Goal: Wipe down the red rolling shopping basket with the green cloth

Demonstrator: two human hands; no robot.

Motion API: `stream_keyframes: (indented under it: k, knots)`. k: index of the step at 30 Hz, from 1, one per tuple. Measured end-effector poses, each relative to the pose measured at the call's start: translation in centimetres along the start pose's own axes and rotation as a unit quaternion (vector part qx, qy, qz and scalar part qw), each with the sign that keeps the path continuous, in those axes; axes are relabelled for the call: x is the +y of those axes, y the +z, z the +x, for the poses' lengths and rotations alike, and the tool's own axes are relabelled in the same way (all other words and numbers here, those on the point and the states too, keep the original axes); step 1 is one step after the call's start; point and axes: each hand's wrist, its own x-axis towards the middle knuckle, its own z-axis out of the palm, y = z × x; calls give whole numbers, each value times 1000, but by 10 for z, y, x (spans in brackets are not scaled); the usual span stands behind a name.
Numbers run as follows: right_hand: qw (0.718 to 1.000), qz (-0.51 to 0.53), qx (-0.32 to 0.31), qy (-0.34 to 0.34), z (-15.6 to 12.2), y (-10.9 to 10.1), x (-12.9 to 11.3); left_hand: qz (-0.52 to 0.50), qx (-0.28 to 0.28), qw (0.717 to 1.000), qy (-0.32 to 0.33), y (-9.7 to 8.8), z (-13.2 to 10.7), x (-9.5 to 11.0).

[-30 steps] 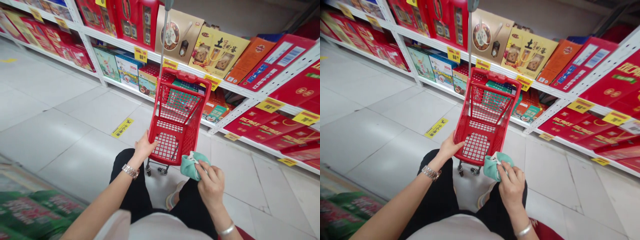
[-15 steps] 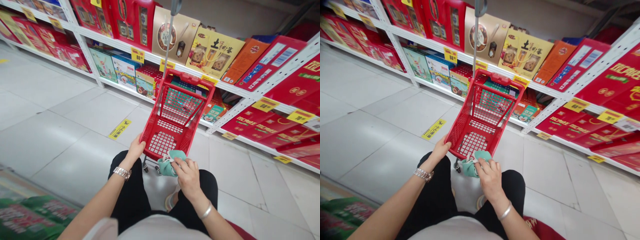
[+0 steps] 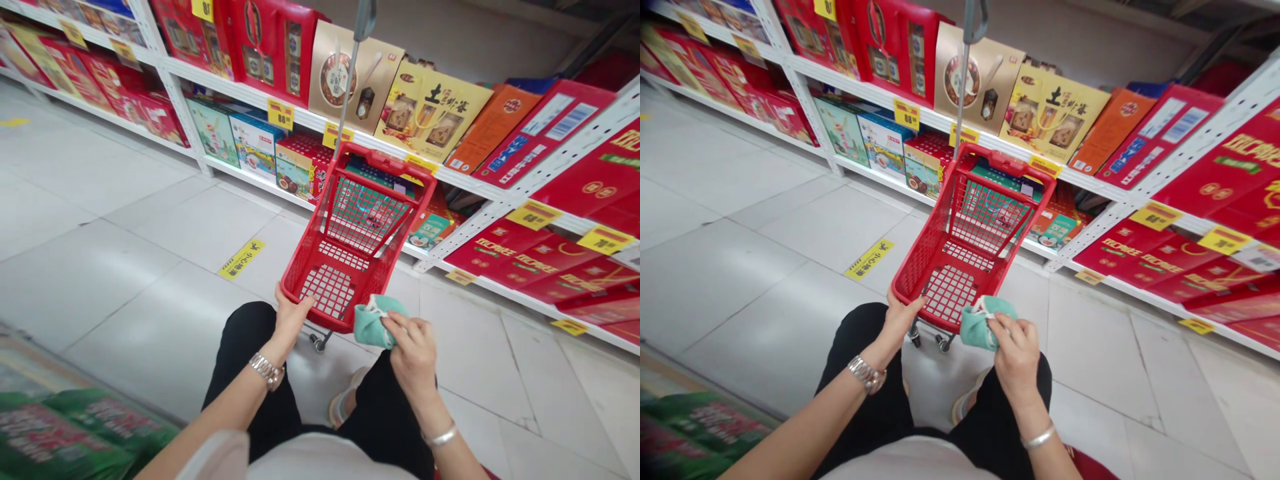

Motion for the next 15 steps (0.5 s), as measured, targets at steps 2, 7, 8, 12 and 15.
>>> stream_keyframes:
  k: [2,7,8,12,15]
  knots:
    - [999,32,-26,-35,-1,13,-17,-52,-9,999,2,6,-5,0]
    - [994,58,-60,-69,0,29,-41,-86,-12,996,14,-1,8,2]
    - [994,58,-60,-70,1,30,-42,-85,-11,996,14,-5,12,2]
    - [995,64,-46,-68,9,36,-36,-82,-17,996,19,-20,29,-1]
    - [995,64,-40,-64,19,44,-29,-87,-28,995,29,-28,40,-3]
